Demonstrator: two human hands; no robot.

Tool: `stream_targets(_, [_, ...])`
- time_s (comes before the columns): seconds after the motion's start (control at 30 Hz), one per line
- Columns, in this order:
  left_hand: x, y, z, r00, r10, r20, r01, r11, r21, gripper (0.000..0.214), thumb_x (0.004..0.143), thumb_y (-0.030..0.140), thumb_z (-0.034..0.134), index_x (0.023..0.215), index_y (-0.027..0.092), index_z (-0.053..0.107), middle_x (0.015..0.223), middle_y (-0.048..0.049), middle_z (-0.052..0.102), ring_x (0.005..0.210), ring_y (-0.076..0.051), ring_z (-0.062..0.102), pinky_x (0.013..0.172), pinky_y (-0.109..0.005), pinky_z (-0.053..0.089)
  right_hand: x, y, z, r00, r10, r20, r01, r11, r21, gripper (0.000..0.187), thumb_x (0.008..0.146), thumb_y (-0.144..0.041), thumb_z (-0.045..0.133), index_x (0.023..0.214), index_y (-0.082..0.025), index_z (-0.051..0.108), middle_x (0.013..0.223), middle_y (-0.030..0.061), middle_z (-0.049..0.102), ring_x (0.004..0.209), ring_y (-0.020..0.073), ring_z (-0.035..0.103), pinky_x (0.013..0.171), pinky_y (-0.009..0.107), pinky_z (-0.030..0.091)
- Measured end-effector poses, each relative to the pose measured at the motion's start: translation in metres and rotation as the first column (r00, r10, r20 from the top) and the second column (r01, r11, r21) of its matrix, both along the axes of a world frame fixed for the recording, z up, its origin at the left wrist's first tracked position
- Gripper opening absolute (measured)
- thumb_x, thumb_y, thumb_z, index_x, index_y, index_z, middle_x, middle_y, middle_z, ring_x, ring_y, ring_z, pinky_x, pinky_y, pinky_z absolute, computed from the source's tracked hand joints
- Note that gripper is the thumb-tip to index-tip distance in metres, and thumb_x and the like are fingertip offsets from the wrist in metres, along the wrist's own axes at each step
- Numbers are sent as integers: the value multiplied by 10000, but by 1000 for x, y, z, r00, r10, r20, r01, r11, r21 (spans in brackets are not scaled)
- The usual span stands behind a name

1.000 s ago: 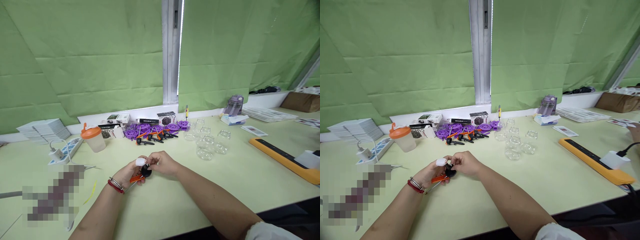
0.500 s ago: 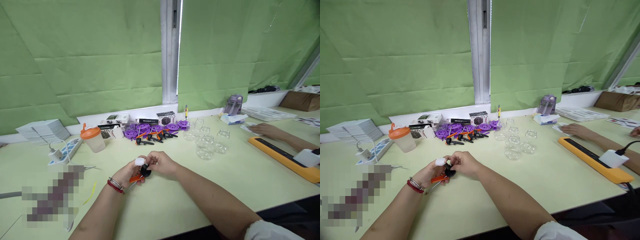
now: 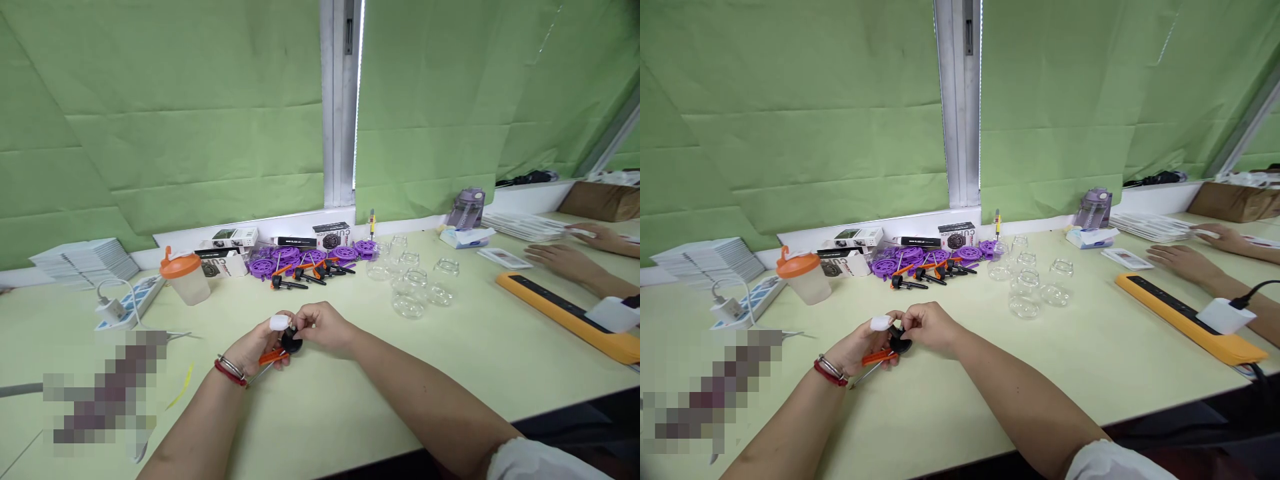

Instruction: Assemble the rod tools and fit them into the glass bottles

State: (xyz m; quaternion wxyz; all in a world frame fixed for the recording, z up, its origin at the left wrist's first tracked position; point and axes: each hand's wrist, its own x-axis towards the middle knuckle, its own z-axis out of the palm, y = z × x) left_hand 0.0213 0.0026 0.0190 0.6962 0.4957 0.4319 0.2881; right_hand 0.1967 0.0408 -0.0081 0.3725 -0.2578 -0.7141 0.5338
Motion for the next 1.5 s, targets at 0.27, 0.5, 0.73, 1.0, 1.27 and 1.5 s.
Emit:
stream_targets(0.27, [0,0,1,1000,-2,9,2,1000,-8,359,742,508,479,948,217,436,740,-18,573,517,-173,606,434,-248,402,0,0,-1,1000,-9,-8,10,1000,29,146,655,-169,676,680,-160,533,688,-33,553,632,95,511,614,232,423])
stream_targets(0.5, [0,0,-1,1000,-1,11,1,1000,-16,348,752,508,467,940,216,439,733,-18,571,507,-170,601,432,-248,405,-1,1,-4,1000,-5,-13,5,1000,19,156,664,-174,679,753,-169,551,687,-37,560,627,94,524,609,231,426])
stream_targets(0.73, [0,-1,0,1000,14,-15,-14,1000,-2,394,743,533,465,966,208,442,731,-24,566,515,-172,594,436,-250,403,-1,1,-3,1000,13,-15,-12,1000,23,165,666,-152,671,799,-163,574,685,-33,557,633,97,526,614,236,442])
stream_targets(1.0, [3,-5,4,999,31,-44,-31,999,18,499,713,586,507,1026,199,474,790,-26,545,535,-153,573,438,-246,377,-1,0,2,1000,-10,15,9,997,74,173,657,-141,676,819,-155,618,713,-18,574,661,103,530,649,244,462])
stream_targets(1.27, [4,-4,-1,994,60,-91,-60,998,3,591,668,697,495,910,158,505,792,-44,538,569,-157,569,463,-261,389,1,1,5,999,-28,27,26,996,82,171,667,-151,670,836,-163,640,727,-9,599,676,113,548,664,258,471])
stream_targets(1.5, [7,-5,3,990,114,-87,-107,991,78,594,686,691,512,965,167,514,793,-36,534,612,-162,568,489,-258,388,1,2,7,999,-37,-31,38,999,32,205,673,-202,696,859,-155,624,741,-3,602,667,108,546,663,265,467])
